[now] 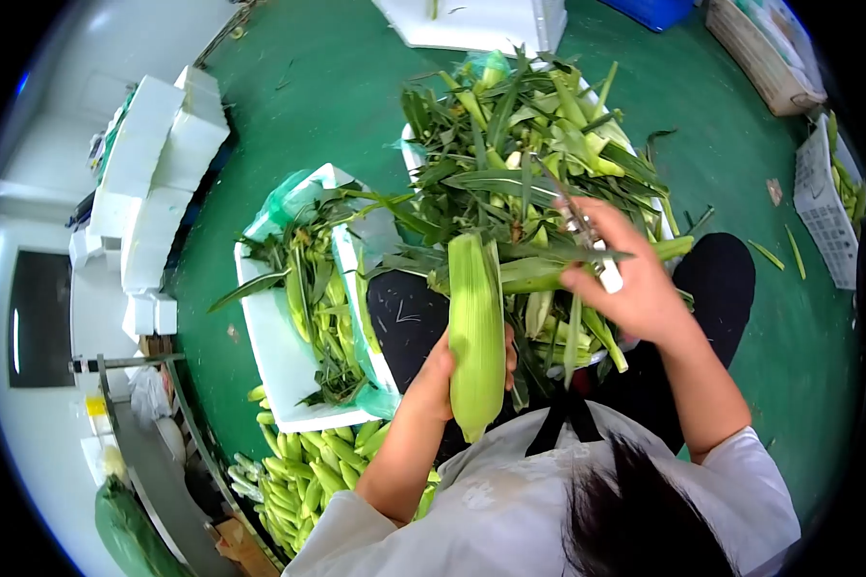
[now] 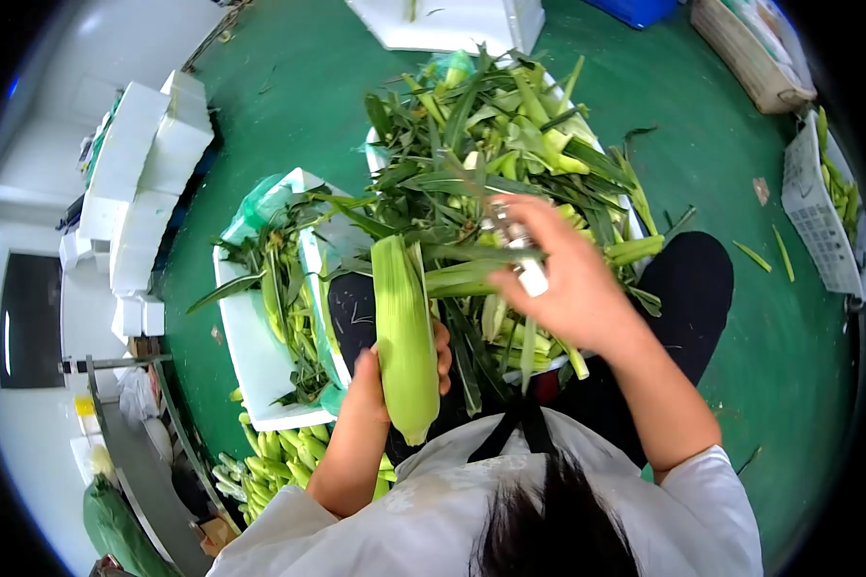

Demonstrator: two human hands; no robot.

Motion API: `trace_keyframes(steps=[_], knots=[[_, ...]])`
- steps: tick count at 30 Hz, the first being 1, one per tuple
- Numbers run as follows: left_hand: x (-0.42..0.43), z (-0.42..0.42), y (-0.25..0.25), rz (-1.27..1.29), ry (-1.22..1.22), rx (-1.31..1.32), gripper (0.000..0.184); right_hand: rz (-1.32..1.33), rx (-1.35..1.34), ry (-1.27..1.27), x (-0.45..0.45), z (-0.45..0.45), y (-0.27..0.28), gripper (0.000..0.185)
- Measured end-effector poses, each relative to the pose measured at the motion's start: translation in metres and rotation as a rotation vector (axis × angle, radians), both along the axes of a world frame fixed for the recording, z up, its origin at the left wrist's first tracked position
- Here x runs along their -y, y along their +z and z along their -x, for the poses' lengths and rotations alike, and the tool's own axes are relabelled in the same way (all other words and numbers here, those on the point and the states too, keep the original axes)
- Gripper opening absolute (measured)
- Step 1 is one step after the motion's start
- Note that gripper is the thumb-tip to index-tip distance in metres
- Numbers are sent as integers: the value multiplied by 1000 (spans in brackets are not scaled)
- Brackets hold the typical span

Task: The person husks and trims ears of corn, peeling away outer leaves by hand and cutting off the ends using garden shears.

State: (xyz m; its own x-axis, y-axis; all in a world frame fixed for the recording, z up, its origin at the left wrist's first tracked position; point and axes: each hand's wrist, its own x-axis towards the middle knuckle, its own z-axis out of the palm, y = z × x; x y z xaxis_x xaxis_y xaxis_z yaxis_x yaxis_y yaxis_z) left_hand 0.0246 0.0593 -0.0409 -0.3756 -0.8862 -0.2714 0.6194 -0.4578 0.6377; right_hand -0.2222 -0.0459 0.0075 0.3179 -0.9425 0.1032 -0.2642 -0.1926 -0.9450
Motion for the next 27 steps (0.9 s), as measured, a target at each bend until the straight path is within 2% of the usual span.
trace_keyframes(steps=[1,2,4,5,7,9,10,13,16,17,18,19,20,21,22,24,25,27], knots=[[-1,0,0,-1,-55,26,89,-215,280,97,-4,-7,-1,58],[0,4,4,-8,-43,89,88,-375,359,195,-5,-13,11,56],[4,13,20,-13,-9,223,87,-419,281,214,-4,-27,-3,52],[6,15,23,-2,8,254,85,-356,314,178,-3,-34,-11,49],[7,17,17,-49,74,240,84,-245,379,117,-7,-47,-24,43],[2,21,12,-109,164,287,77,-263,396,91,-8,-52,-31,37],[-2,20,6,-84,131,243,76,-271,404,76,-9,-55,-33,35],[-13,16,-19,49,79,180,70,-492,562,2,-18,-49,-18,31],[8,26,12,-119,462,84,71,-619,604,-83,-21,-34,-7,36],[17,27,14,-238,514,-23,73,-491,571,-111,-24,-33,-6,38],[20,24,11,-241,436,-39,67,-363,537,-133,-27,-33,-3,39],[23,27,7,-241,489,-86,66,-366,543,-171,-29,-28,6,42],[23,30,2,-240,541,-132,65,-219,531,-170,-31,-25,15,46],[19,22,-5,-181,577,-63,61,-74,510,-173,-28,-18,24,46],[16,9,-18,-130,592,-355,60,80,521,-306,-23,-11,26,44],[7,-28,-25,-75,590,-661,57,144,558,-534,-8,1,57,41],[4,-43,-28,10,586,-523,60,115,407,-506,4,13,61,40],[1,-42,-13,19,615,-126,65,165,50,-392,29,17,60,39]])
